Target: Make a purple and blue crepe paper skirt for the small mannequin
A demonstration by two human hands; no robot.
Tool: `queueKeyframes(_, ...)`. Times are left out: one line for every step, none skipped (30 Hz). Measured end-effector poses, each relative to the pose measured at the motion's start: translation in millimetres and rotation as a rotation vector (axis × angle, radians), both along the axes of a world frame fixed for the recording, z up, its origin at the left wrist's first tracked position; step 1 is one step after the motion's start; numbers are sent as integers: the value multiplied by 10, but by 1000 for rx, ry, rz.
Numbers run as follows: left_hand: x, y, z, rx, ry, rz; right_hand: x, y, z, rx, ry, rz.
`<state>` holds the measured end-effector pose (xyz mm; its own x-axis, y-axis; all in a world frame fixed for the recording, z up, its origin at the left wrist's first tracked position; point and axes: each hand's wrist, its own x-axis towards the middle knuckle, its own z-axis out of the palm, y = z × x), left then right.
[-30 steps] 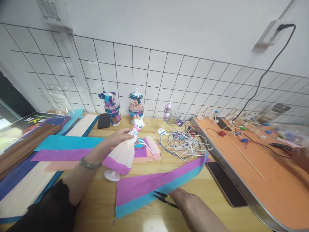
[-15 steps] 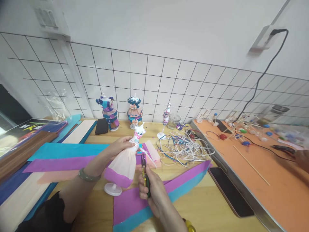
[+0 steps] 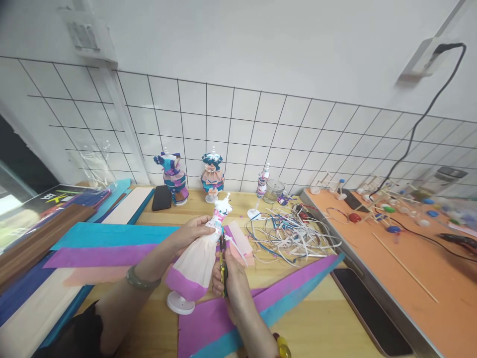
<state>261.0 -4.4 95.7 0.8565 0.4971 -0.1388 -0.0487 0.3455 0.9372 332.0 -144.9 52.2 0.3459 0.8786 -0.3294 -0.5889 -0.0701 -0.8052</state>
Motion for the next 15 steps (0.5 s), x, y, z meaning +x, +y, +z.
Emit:
queueKeyframes(5, -9, -6, 3, -6, -9, 6, 9, -12, -14, -13, 1)
queueKeyframes(8, -18, -11, 7, -12, -17, 8, 16, -19, -25, -18, -1)
queueKeyframes(11, -27, -14, 12, -15, -24, 8, 23, -23, -26, -16, -15)
queueKeyframes(12, -36, -17, 18, -14, -26, 3, 30, -23, -21, -6, -41)
queueKeyframes(12, -44, -18, 25, -11, -24, -4, 36, -22, -13, 10, -72)
queueKeyframes(12, -51, -18, 31, -7, -17, -14, 43, -19, -5, 27, -103)
queueKeyframes(13, -56, -18, 33, -7, -9, -24, 50, -18, 2, 40, -134)
queueKeyframes(15, -61, -18, 33, -7, -3, -35, 57, -18, 6, 48, -156)
queueKeyframes(17, -64, -18, 32, -9, 3, -43, 64, -20, 6, 51, -170)
queueKeyframes(21, -67, -19, 31, -11, 7, -50, 71, -26, 3, 51, -177)
queueKeyframes(24, -69, -21, 30, -13, 8, -55, 77, -34, 2, 49, -184)
queueKeyframes(29, -70, -22, 30, -14, 9, -57, 84, -43, 0, 48, -191)
queueKeyframes(32, -71, -23, 33, -13, 10, -57, 90, -54, -2, 47, -195)
queueKeyframes(36, -72, -23, 36, -12, 10, -57, 96, -63, -4, 47, -199)
queueKeyframes(38, -71, -24, 39, -10, 12, -55, 102, -71, -4, 48, -201)
